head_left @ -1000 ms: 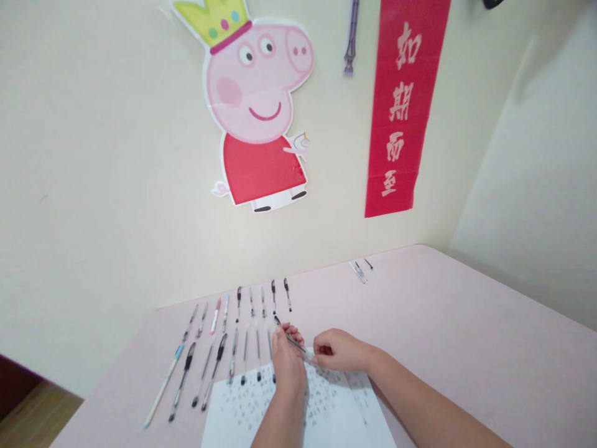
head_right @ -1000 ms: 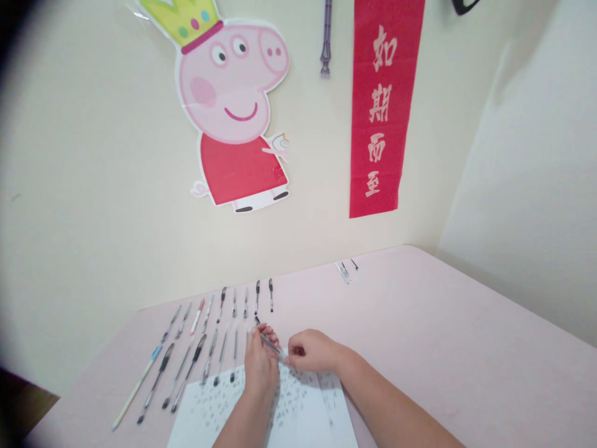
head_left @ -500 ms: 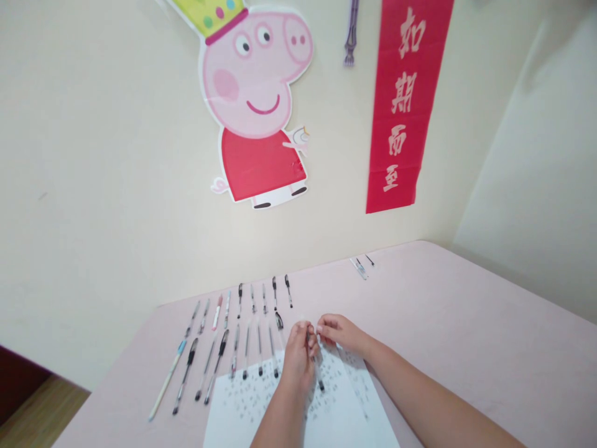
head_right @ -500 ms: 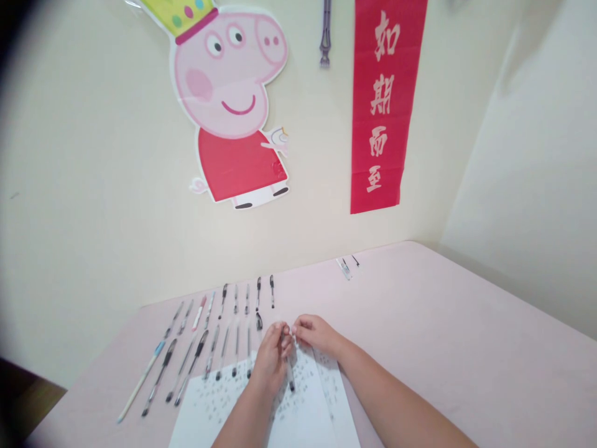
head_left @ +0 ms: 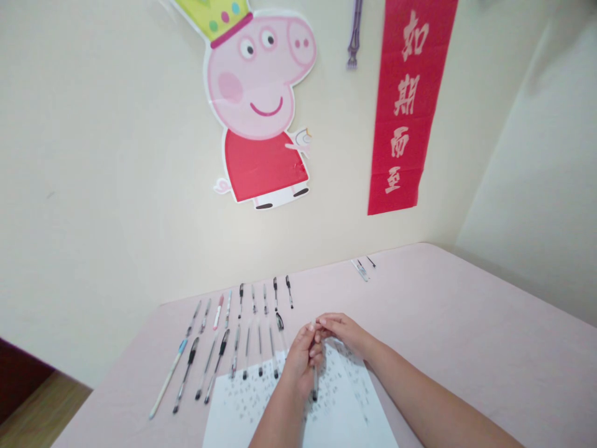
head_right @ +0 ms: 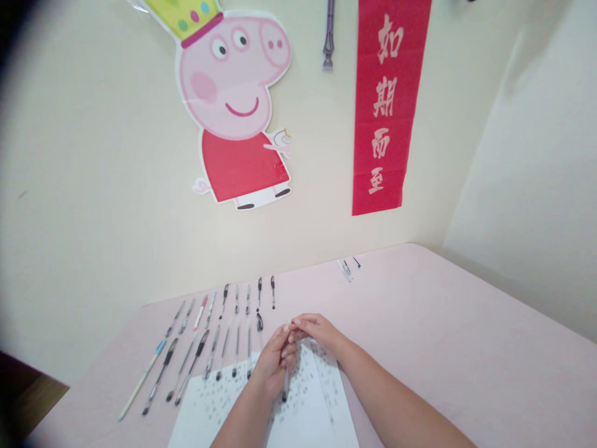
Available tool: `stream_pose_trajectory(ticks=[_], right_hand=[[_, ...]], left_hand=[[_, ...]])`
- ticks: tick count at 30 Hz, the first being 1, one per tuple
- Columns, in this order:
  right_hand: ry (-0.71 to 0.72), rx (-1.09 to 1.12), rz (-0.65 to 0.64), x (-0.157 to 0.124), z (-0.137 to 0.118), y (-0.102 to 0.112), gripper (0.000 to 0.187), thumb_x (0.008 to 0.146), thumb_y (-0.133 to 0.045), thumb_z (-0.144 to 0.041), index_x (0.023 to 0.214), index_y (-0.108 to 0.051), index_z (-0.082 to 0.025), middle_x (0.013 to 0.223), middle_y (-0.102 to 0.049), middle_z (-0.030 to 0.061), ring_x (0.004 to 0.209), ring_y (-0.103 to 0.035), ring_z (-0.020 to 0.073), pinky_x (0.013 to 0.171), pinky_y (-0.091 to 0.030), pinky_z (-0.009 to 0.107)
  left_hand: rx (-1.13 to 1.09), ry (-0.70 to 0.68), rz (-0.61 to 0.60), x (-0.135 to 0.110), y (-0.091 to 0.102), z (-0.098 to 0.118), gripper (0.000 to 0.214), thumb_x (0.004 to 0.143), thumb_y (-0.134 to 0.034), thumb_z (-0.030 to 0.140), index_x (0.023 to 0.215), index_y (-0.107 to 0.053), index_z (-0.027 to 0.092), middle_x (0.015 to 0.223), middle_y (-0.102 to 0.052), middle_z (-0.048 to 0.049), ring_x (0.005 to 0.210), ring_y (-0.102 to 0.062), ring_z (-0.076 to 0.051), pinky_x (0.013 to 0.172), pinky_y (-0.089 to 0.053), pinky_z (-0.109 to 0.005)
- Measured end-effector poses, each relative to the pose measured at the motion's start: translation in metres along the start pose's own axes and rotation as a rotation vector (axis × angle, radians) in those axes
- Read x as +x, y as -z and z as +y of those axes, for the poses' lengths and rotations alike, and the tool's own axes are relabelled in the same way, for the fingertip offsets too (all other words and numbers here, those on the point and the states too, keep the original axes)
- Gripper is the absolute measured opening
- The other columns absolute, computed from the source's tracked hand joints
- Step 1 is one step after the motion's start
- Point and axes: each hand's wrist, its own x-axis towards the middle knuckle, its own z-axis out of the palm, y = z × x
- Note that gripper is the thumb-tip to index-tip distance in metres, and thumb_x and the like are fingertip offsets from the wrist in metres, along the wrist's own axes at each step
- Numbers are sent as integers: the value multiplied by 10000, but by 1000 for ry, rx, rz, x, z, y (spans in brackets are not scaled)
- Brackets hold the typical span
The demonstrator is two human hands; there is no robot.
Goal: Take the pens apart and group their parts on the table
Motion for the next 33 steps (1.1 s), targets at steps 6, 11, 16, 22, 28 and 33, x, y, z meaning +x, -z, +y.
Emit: stream_pose_trajectory(ticks=[6,11,16,22,28,33], right_hand=[[20,68,-95,0,0,-2,353,745,-628,-475,760,-675,-126,693,-622,31,670,-569,125,747,-415,298],[-31,103,-56,2,3,-3,389,734,-649,-463,923,-687,-125,644,-619,18,625,-561,121,711,-414,289],[-82,146,-25,-1,-1,-7,434,718,-664,-470,982,-678,-126,606,-610,4,603,-555,117,681,-412,276],[-106,159,15,-3,-4,-10,433,692,-680,-476,939,-684,-120,593,-613,11,577,-550,120,639,-413,275],[-87,126,46,0,3,-8,410,689,-669,-473,878,-686,-109,557,-588,-2,539,-541,114,577,-399,255],[-113,112,56,0,4,-7,450,675,-666,-508,894,-678,-114,542,-560,-21,517,-530,115,558,-404,261]], left_hand=[[-9,28,-13,-1,-2,0,298,699,-711,345,766,-490,156,598,-439,77,361,-262,26,306,-160,-83],[-31,55,-12,-1,-2,0,293,707,-708,335,766,-488,151,603,-455,70,359,-273,29,305,-168,-81],[-55,73,-21,0,-1,0,287,707,-710,318,783,-491,149,591,-454,71,349,-276,28,299,-158,-85],[-78,102,-6,-1,-3,0,282,713,-706,311,804,-481,168,589,-436,77,344,-270,26,295,-144,-83],[-75,115,-5,-2,-7,-3,231,744,-677,294,784,-504,146,592,-439,63,372,-314,14,317,-224,-89],[-94,88,-39,-1,-7,-5,204,754,-667,249,765,-493,142,619,-452,49,417,-368,5,366,-281,-92]])
